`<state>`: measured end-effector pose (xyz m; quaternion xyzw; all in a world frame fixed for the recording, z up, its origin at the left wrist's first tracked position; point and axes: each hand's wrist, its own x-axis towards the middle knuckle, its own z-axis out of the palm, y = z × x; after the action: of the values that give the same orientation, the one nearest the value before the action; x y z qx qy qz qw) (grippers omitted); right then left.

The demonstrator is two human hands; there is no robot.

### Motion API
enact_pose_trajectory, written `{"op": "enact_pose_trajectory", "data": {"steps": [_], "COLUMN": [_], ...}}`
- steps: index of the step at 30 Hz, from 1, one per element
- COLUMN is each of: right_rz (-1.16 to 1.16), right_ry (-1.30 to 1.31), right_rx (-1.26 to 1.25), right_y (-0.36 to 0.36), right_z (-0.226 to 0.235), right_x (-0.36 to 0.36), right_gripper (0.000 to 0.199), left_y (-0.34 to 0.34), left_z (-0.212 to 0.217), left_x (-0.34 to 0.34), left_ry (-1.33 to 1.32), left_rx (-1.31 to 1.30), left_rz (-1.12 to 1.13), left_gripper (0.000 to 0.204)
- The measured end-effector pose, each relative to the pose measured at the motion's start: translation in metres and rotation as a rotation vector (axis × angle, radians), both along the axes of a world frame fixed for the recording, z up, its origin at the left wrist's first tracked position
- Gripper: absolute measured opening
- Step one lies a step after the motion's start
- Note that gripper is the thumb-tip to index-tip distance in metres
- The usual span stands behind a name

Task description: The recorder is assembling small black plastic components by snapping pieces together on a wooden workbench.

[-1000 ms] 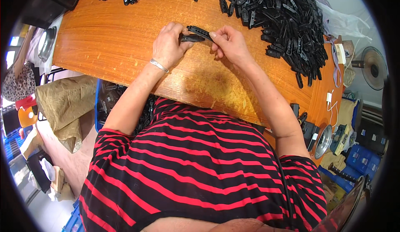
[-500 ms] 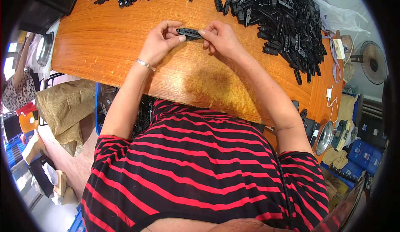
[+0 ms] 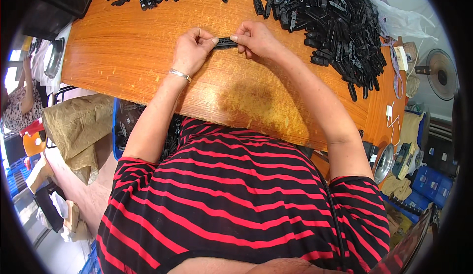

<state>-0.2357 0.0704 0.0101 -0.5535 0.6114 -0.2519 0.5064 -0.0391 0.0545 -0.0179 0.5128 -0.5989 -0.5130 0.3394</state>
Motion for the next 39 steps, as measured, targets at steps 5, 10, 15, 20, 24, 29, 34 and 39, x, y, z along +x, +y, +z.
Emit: {"op": "enact_pose_trajectory", "data": {"steps": [5,10,15,20,24,29,34,39], "right_rz": [-0.025,0.007,0.04,0.139,0.085,0.027,0.045,0.022], "right_ry": [-0.01,0.015,0.014,0.168,0.134,0.077,0.206,0.371], "right_rx": [0.004,0.125,0.164,0.12,0.123,-0.03,-0.482,-0.664], "right_y": [0.001,0.003,-0.003,-0.006,-0.002,0.011,0.053,0.081], "right_z": [0.0,0.008,0.011,0.015,0.008,-0.007,-0.001,0.003], "right_x": [0.0,0.003,0.003,0.004,0.006,0.003,0.002,0.015], "right_gripper": [0.018,0.019,0.02,0.019,0.016,0.013,0.017,0.024], "left_y": [-0.003,-0.007,-0.013,-0.01,-0.012,-0.01,0.029,0.057], "left_z": [0.0,0.01,0.006,0.007,0.006,-0.009,0.0,0.023], "left_x": [-0.001,-0.001,0.0,0.0,-0.002,-0.001,0.006,0.017], "left_ry": [-0.112,-0.146,-0.245,-0.405,-0.386,-0.378,-0.043,-0.065], "left_rx": [-0.002,0.076,0.068,-0.106,-0.026,-0.103,-0.095,0.072], "left_rz": [-0.008,-0.092,-0.131,-0.209,-0.179,-0.119,-0.24,-0.322], "left_gripper": [0.015,0.013,0.019,0.016,0.019,0.027,0.03,0.028]}}
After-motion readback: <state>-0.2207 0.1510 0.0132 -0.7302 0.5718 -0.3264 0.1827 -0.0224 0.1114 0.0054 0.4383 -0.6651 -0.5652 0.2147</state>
